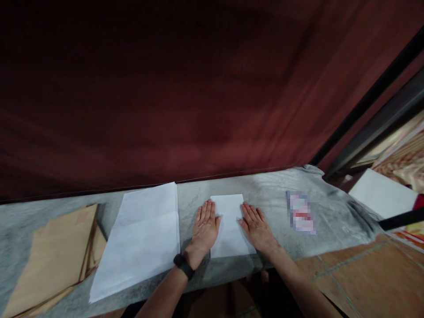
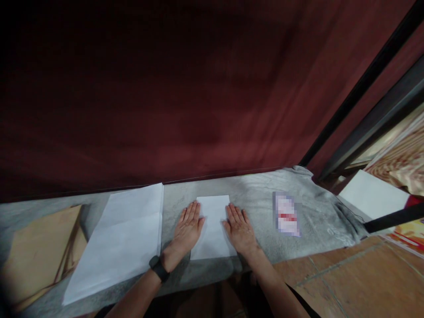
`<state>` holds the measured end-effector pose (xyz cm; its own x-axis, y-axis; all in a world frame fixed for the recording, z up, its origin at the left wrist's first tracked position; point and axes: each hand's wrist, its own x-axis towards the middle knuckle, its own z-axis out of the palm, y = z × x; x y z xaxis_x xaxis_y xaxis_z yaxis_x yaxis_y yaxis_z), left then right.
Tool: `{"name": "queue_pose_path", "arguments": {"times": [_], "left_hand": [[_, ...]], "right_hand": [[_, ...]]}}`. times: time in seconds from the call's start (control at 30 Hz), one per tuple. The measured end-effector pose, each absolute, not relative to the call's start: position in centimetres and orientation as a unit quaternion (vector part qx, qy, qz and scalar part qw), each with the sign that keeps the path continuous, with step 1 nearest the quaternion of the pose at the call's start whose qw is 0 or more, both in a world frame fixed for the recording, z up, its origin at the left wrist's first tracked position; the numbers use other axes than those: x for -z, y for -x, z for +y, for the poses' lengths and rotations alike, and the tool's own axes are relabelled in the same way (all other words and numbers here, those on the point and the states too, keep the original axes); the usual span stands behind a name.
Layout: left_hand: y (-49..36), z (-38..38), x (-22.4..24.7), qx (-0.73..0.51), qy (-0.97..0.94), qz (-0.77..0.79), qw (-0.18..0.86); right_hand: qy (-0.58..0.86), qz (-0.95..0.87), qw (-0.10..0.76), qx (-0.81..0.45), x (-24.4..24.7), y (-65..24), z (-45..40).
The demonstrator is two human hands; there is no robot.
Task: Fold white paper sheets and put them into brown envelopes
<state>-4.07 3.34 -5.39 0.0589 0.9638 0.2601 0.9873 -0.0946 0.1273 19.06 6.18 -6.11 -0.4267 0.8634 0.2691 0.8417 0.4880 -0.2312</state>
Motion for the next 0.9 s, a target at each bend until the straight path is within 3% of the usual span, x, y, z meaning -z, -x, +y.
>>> {"name": "queue_pose_path", "arguments": {"times": [0.17,0.33,0.7,0.9], "left_hand": [[2.9,0.6,4.0,0.171,0.771,-0.613,0.036],[1.8,-2.8,3.5,0.12,0.849,-0.514,-0.019],[4.4,-4.1,3.6,0.043,0.858,-0.512,-0.029],[2.9,-5.1,5.0,0.009,0.854,-0.519,0.023]], "right_hand": [[0.479,-0.853,0.204,-0.036,5.3,-18.8,4.8],[0.39,-0.9,0.181,-0.071,5.3,-18.2,2.4],[0.415,-0.894,0.154,-0.077,4.6,-21.5,2.8],[0.421,-0.891,0.143,-0.092,4.6,-21.6,2.6]]}}
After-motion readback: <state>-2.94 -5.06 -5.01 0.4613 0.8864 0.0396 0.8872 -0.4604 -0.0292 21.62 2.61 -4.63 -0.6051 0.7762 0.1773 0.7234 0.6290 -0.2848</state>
